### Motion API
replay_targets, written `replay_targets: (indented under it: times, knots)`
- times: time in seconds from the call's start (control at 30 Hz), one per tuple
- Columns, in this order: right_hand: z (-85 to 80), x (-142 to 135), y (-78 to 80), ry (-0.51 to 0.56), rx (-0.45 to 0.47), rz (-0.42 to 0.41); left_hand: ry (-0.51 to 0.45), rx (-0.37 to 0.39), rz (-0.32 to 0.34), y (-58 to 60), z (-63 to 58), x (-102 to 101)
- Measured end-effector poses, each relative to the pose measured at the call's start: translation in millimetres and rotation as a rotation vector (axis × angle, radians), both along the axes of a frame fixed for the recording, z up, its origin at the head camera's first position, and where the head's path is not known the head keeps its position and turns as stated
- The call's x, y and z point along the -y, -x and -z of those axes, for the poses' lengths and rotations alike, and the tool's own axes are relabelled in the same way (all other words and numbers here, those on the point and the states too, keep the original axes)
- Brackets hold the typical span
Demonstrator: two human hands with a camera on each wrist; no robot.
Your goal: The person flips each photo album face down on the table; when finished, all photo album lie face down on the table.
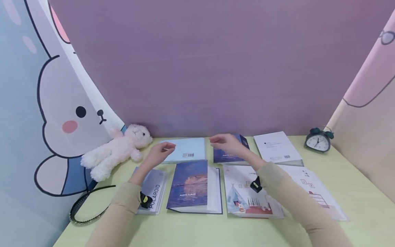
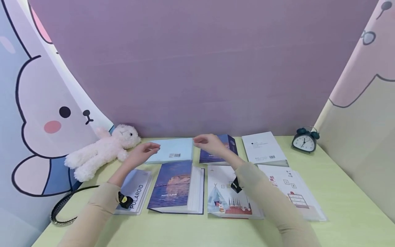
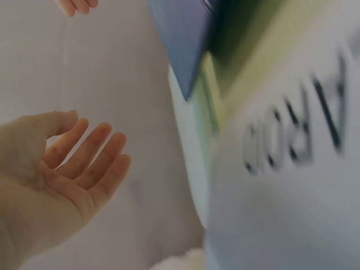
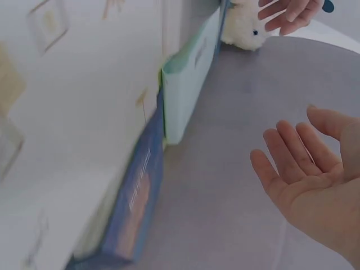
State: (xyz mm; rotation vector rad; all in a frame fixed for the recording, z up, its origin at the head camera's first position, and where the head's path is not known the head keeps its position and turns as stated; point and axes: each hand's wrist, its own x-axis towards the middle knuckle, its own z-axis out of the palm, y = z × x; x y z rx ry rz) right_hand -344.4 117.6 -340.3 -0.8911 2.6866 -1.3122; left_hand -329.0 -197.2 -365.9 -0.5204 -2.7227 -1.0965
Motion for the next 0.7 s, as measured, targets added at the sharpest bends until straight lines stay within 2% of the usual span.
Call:
replay_targets:
  times: [0.1, 0.33, 0.6, 0.7]
  knots:
    - [-8.0, -15.8, -7.8, 0.000, -0.005, 0.015, -0.024, -0.037, 0.021, -7.6, -8.2, -15.4]
    - [-19.8, -49.9, -24.5, -0.062, -0.033, 0.061, -0.064, -0.067, 0.132, -24.4, -26.6, -53.4]
    - [-13.7, -90.4, -46.4, -0.148, -0.069, 0.081, -0.071, -0.048, 0.254, -32.7, -32.0, -98.1]
    - [-7.6, -105.0, -54.3, -0.157, -0.061, 0.089, -0.073, -0.029, 0.305, -35.6, -30.3, -113.7]
